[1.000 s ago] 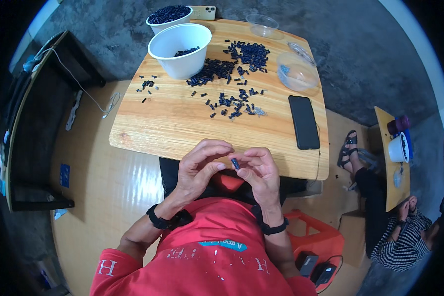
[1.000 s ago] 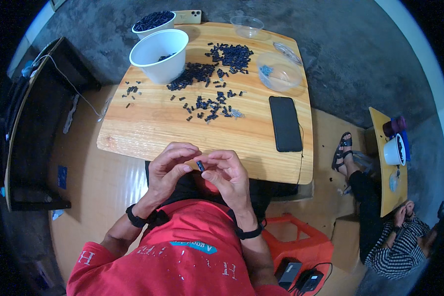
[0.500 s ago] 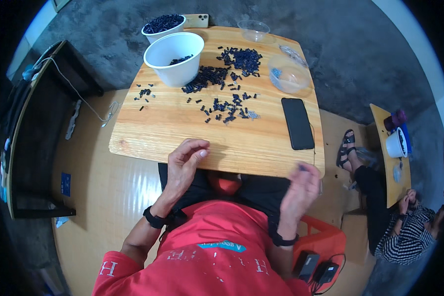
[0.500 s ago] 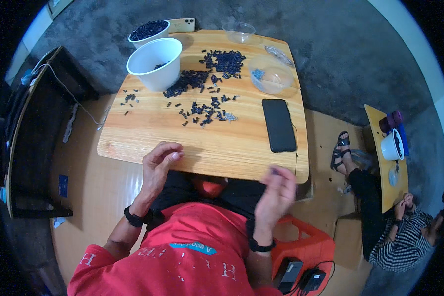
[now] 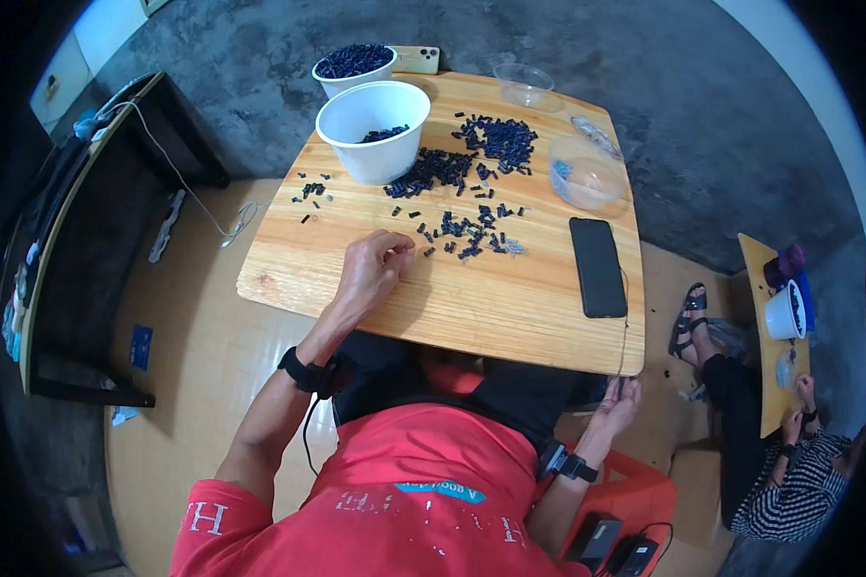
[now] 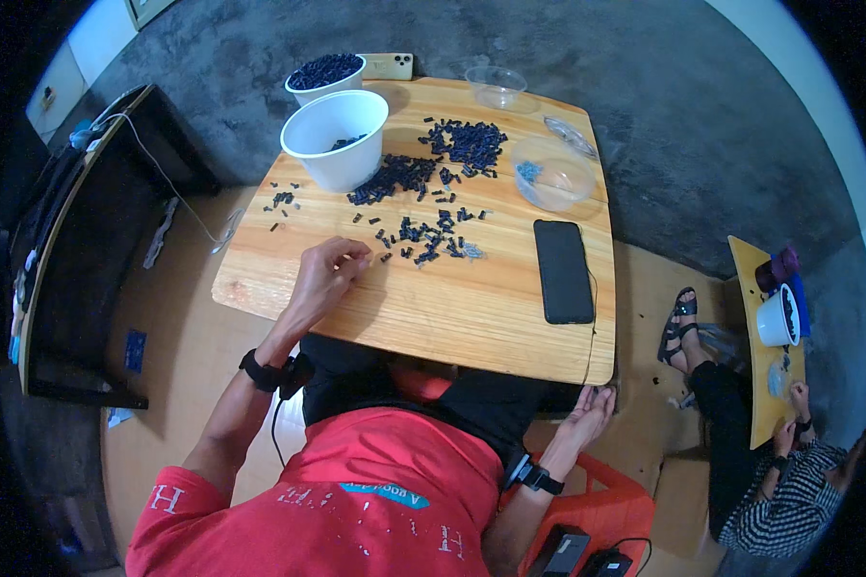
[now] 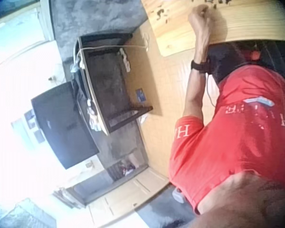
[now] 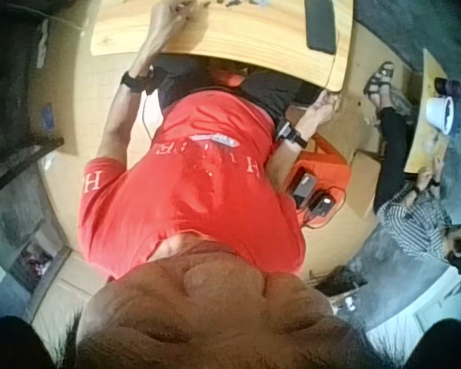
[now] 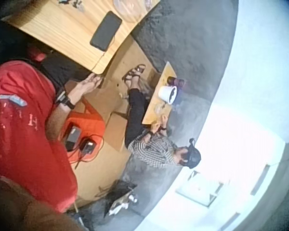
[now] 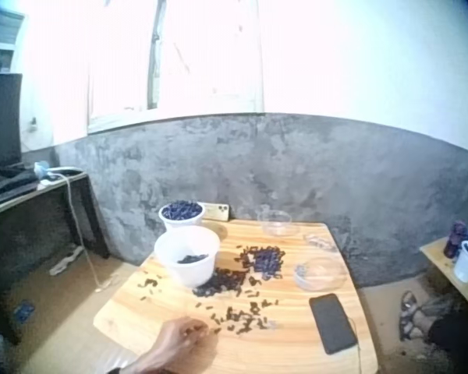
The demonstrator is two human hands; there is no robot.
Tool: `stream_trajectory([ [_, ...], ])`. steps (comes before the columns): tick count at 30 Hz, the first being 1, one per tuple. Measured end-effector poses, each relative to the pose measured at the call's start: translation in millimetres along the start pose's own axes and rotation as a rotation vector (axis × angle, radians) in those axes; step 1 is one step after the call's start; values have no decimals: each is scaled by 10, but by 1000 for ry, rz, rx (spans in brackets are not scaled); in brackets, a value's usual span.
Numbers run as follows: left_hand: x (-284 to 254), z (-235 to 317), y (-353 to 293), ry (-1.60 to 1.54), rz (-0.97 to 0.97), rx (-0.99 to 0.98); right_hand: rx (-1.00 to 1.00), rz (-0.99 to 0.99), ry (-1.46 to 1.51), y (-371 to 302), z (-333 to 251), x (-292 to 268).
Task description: Assembling small black plastic components by hand.
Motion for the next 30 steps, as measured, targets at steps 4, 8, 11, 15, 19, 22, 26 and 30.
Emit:
stream_trajectory([
  [4, 50, 121, 26, 68, 59, 113, -84, -25, -65, -55, -95, 67],
  [8, 178, 290, 12, 75, 42, 181, -294, 32, -272, -450, -518, 389],
  [11, 241, 363, 53, 87, 102, 174, -450, -75, -333, -764, -795, 751],
  [15, 159, 272, 140, 151, 229, 149, -495, -475, -485, -1112, -777, 1417],
  [19, 70, 302, 275, 113, 237, 172, -388, -845, -536, -1493, -431, 2041],
  [22, 234, 483, 422, 155, 209, 340, -387, -997, -584, -1679, -275, 2352],
  [26, 350, 502, 540, 217, 161, 412, -465, -1154, -598, -1952, -145, 2593],
  [30, 495, 414, 602, 403, -72, 401, -460, -1189, -596, -1966, -56, 2577],
])
Point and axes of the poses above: each hand's wrist, its own y-axis towards the middle knuckle, its own x-axis out of the palm, z = x × y, the point moved 7 cm from there along y, towards the middle knuckle, and after that the axes turned 6 degrees about -x, right-handed, at the moved point
